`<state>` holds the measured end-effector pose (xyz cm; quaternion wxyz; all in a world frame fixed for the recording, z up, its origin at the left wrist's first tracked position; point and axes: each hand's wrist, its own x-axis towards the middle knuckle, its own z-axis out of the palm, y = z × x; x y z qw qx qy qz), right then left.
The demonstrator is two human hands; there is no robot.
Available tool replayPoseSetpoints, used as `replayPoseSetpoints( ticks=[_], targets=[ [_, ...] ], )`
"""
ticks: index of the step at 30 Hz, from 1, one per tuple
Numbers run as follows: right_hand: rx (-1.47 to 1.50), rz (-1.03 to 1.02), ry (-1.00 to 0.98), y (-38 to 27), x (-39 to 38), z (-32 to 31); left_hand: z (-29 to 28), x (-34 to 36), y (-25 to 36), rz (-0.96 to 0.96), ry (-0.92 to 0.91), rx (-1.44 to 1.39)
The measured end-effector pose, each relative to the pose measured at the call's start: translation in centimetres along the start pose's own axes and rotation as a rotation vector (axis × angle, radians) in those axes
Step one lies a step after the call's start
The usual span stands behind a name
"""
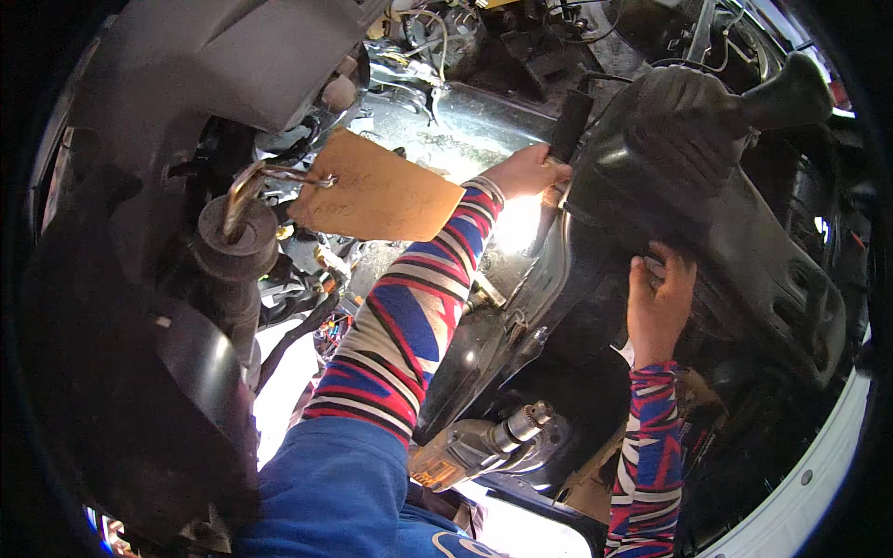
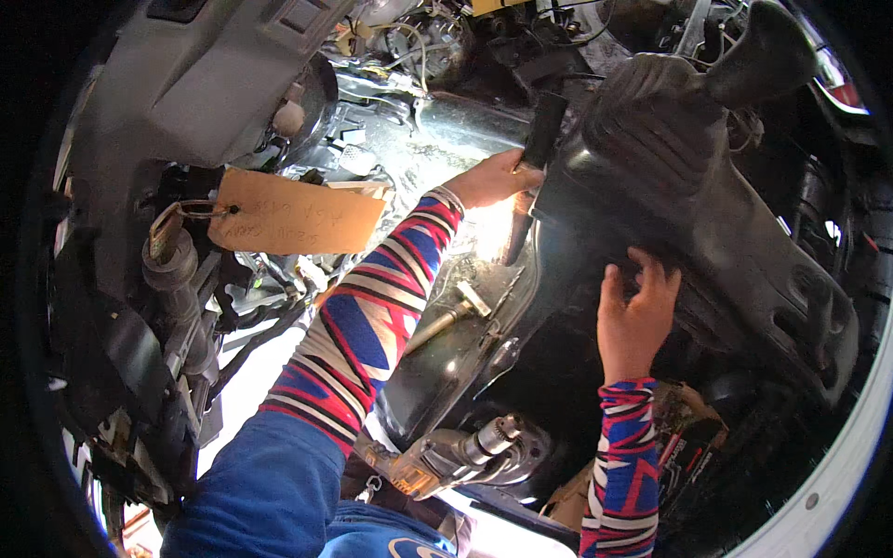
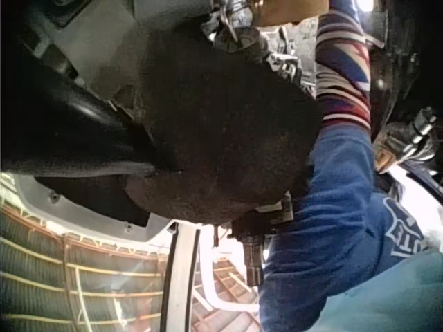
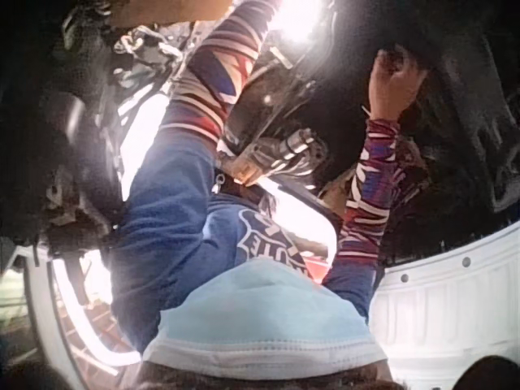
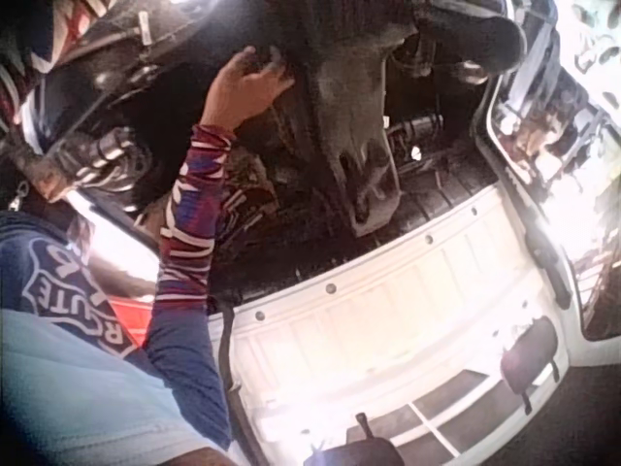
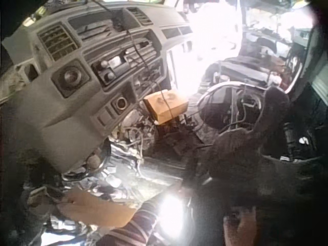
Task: The person walks through a cluttered auto repair shop and enters a white van with its interior partially disassembled. They use a cordless drill to remove screws from the dashboard area, then switch to a screwdriver to adjust components under the dashboard. The person handles small parts and tools while working on the vehicle's interior.
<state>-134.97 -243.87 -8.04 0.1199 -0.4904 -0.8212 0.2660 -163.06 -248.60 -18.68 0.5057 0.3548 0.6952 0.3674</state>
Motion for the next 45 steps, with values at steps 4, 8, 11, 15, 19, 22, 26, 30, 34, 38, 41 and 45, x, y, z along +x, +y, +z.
replayPoseSetpoints(
  ticks=[4, 8, 11, 15, 19, 22, 26, 30, 34, 38, 41, 45],
  targets=[
    [0.136, 0.114, -0.031, -0.3, -0.2, 0.6, -0.1, 0.7, 0.6, -0.005, 0.046, 0.154],
    [0.142, 0.076, 0.035, -0.1, -0.6, 0.8, -0.4, 1.3, 1.2, -0.116, 0.107, 0.078],
    [0.082, 0.030, 0.079, -0.5, -1.6, 1.4, -0.7, 2.0, 1.8, -0.056, -0.026, 0.197],
    [0.063, -0.089, 0.193, -1.1, -1.9, 2.1, -1.2, 1.2, 2.1, 0.089, -0.095, 0.458],
    [0.099, -0.064, 0.367, 0.1, 0.3, -0.1, -1.2, -0.6, 2.0, 0.029, -0.163, 0.106],
    [0.022, -0.270, 0.540, 1.3, 2.9, -3.3, -0.8, -1.5, 1.7, 0.062, -0.067, 0.012],
    [-0.221, -0.504, 0.607, 2.3, 6.9, -6.7, -1.1, -1.7, 1.0, -0.054, 0.139, -0.203],
    [-0.344, -0.365, 0.568, 4.0, 10.9, -6.2, -3.5, -1.1, 0.9, 0.028, 0.533, -0.082],
    [-0.419, -0.221, 0.552, 5.8, 12.0, -4.9, -5.4, 0.9, 1.5, 0.006, 0.297, -0.144],
    [-0.338, -0.219, 0.505, 6.1, 12.0, -4.8, -3.5, 1.2, 1.0, 0.150, -0.134, 0.680],
    [-0.360, -0.192, 0.488, 5.9, 12.0, -5.1, -1.1, -1.2, -0.5, 0.373, -0.251, 0.983],
    [-0.410, -0.190, 0.476, 6.1, 12.1, -5.0, 0.8, -4.0, -2.3, -0.215, -0.108, -0.407]
  ],
)
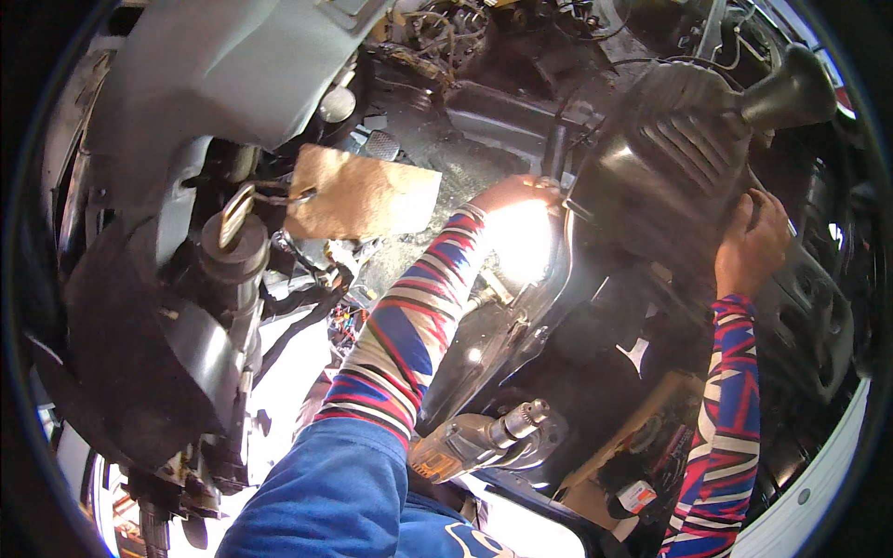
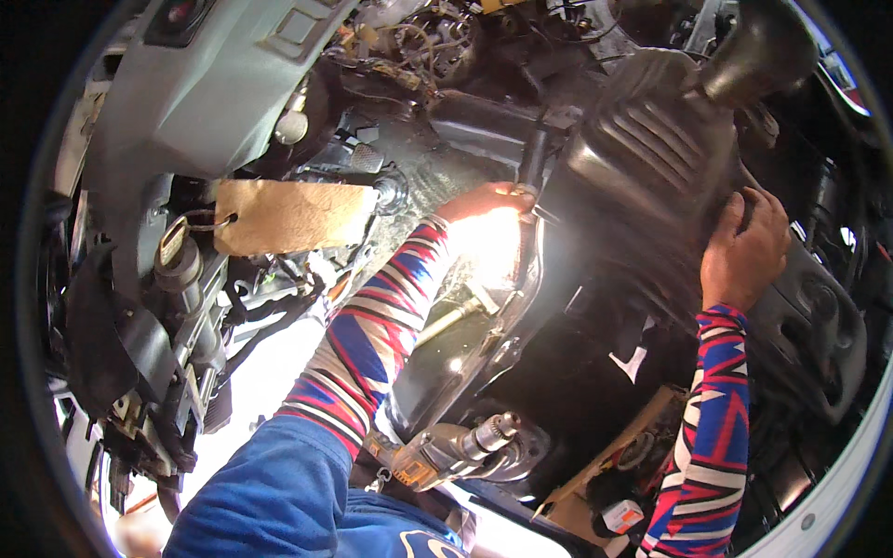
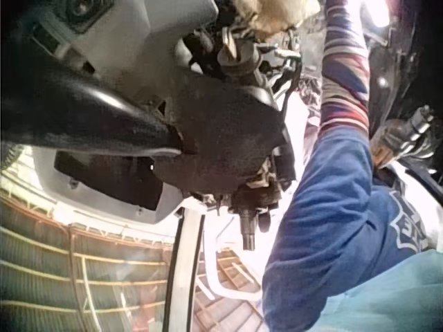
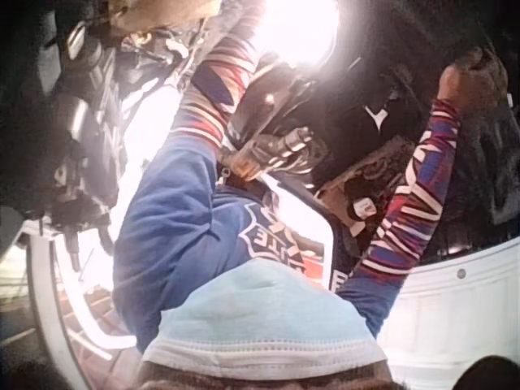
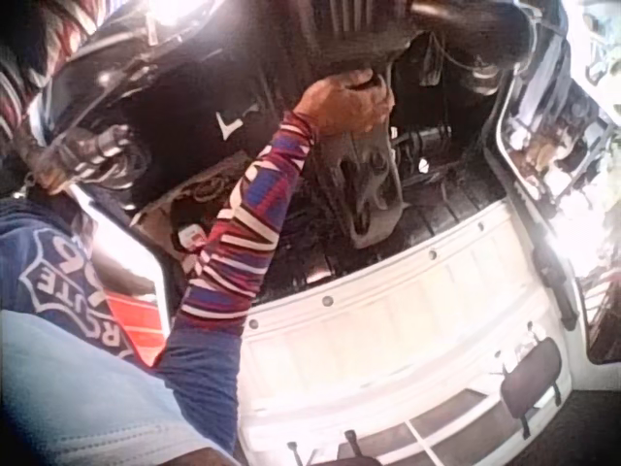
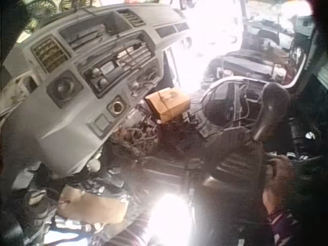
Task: The person walks through a cluttered auto repair shop and enters a white van with its interior partially disassembled. They use a cordless drill to remove screws from the dashboard area, then switch to a screwdriver to adjust components under the dashboard. The person handles small parts and tools while working on the vehicle's interior.
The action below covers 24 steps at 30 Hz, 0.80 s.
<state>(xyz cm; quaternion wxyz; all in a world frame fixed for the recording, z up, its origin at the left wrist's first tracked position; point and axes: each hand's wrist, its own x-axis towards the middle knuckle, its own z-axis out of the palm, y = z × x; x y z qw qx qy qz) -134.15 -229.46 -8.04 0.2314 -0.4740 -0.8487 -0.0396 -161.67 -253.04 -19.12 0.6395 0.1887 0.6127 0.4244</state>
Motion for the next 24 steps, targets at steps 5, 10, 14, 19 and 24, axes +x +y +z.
replayPoseSetpoints(
  ticks=[5, 10, 14, 19, 24],
  targets=[
    [-0.061, 0.034, -0.037, 0.3, -0.2, 0.3, 0.6, -0.1, -2.4, 0.027, 0.013, 0.066],
    [-0.051, 0.048, -0.042, 0.4, -0.2, 0.3, 2.5, -2.0, -5.0, 0.183, 0.155, 0.123],
    [-0.075, 0.073, -0.059, 0.3, -0.2, 0.2, 3.0, -2.7, -5.0, 0.178, 0.135, 0.093],
    [-0.106, 0.083, -0.068, 0.1, -0.2, 0.0, 3.1, -2.5, -4.4, 0.186, 0.168, 0.217],
    [-0.143, 0.090, -0.081, -0.3, -0.2, -0.5, 2.7, -3.0, -3.5, 0.333, 0.113, 0.194]
  ],
)
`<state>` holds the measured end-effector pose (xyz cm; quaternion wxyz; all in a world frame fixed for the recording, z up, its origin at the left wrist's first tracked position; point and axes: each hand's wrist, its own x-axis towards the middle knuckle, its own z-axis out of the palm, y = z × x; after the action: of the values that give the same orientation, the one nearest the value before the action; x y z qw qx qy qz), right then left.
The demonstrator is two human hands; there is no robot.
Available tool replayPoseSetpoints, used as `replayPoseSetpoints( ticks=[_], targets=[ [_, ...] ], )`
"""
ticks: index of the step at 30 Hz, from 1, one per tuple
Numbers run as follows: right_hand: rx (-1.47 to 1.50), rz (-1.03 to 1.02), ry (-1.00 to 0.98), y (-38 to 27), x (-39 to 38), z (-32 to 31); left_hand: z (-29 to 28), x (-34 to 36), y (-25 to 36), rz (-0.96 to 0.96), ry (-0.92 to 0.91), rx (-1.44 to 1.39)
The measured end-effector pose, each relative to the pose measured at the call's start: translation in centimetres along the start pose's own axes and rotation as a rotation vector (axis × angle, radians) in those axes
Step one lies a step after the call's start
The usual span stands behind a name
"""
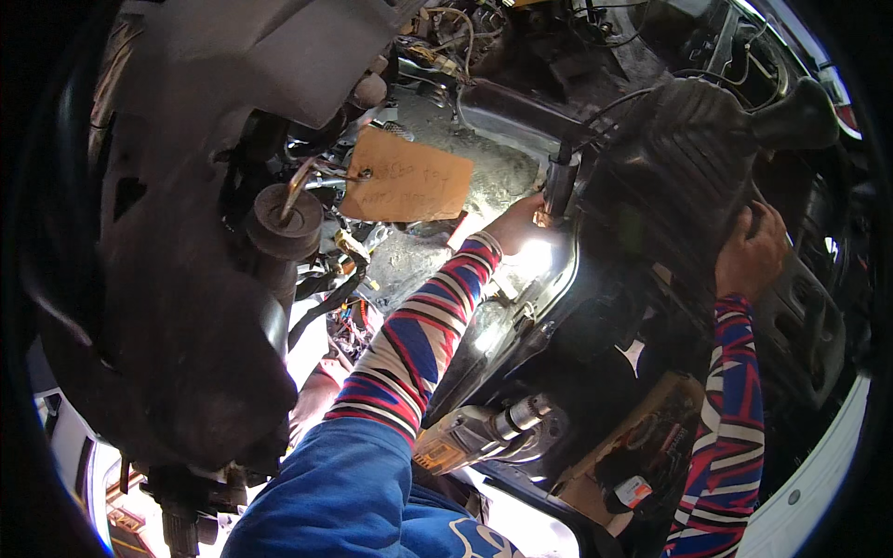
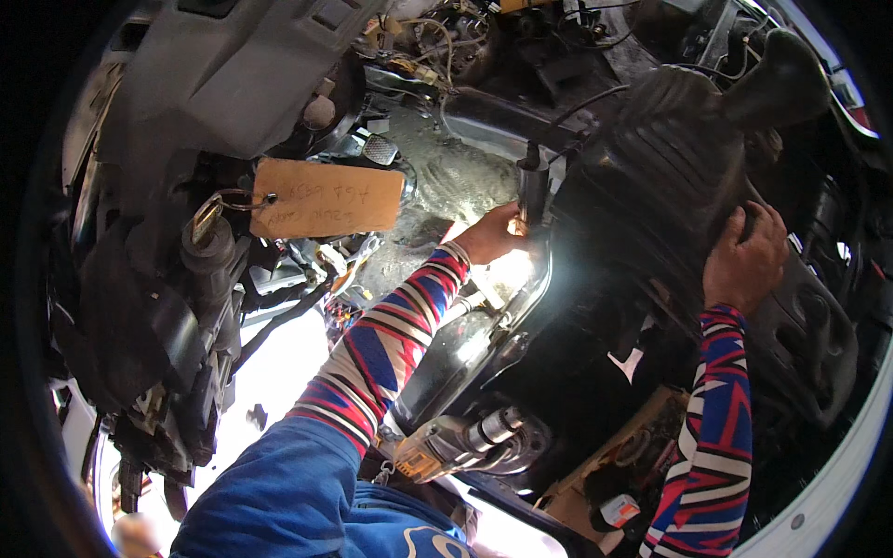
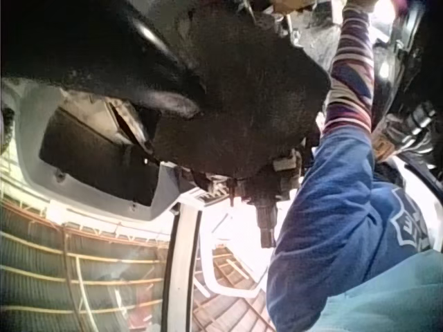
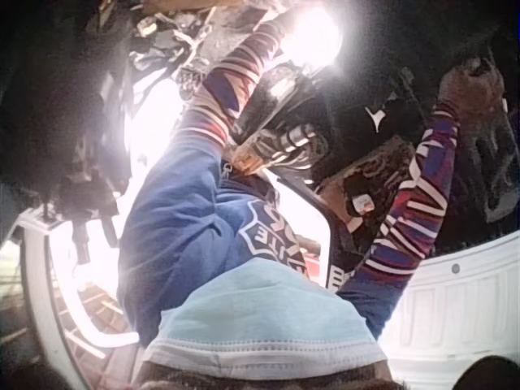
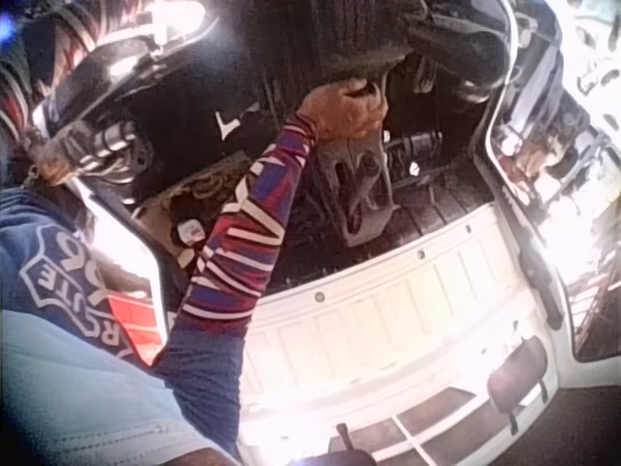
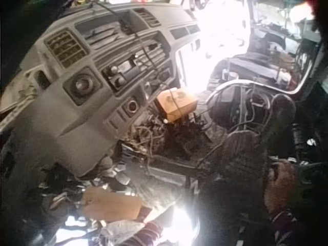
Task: The person walks through a cluttered auto repair shop and enters a white van with its interior partially disassembled. They use a cordless drill to remove screws from the dashboard area, then switch to a screwdriver to adjust components under the dashboard. The person handles small parts and tools while working on the vehicle's interior.
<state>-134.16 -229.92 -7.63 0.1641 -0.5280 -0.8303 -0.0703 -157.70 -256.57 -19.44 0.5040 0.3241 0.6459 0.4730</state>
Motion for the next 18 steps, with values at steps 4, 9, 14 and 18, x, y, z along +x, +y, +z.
replayPoseSetpoints(
  ticks=[4, 9, 14, 18],
  targets=[
    [0.040, -0.016, -0.010, 0.1, 0.0, 0.0, 0.0, -0.2, 0.8, 0.019, 0.030, 0.120],
    [0.057, -0.014, -0.004, 0.2, -0.1, 0.3, 0.6, -0.7, 1.1, 0.060, 0.140, 0.289],
    [0.050, 0.028, -0.015, -0.1, -0.2, 0.4, 0.0, -0.5, 1.6, 0.036, 0.065, 0.259],
    [0.018, 0.028, -0.004, -0.2, -0.2, 0.4, 0.0, -0.5, 2.0, 0.031, 0.084, 0.238]
  ],
)
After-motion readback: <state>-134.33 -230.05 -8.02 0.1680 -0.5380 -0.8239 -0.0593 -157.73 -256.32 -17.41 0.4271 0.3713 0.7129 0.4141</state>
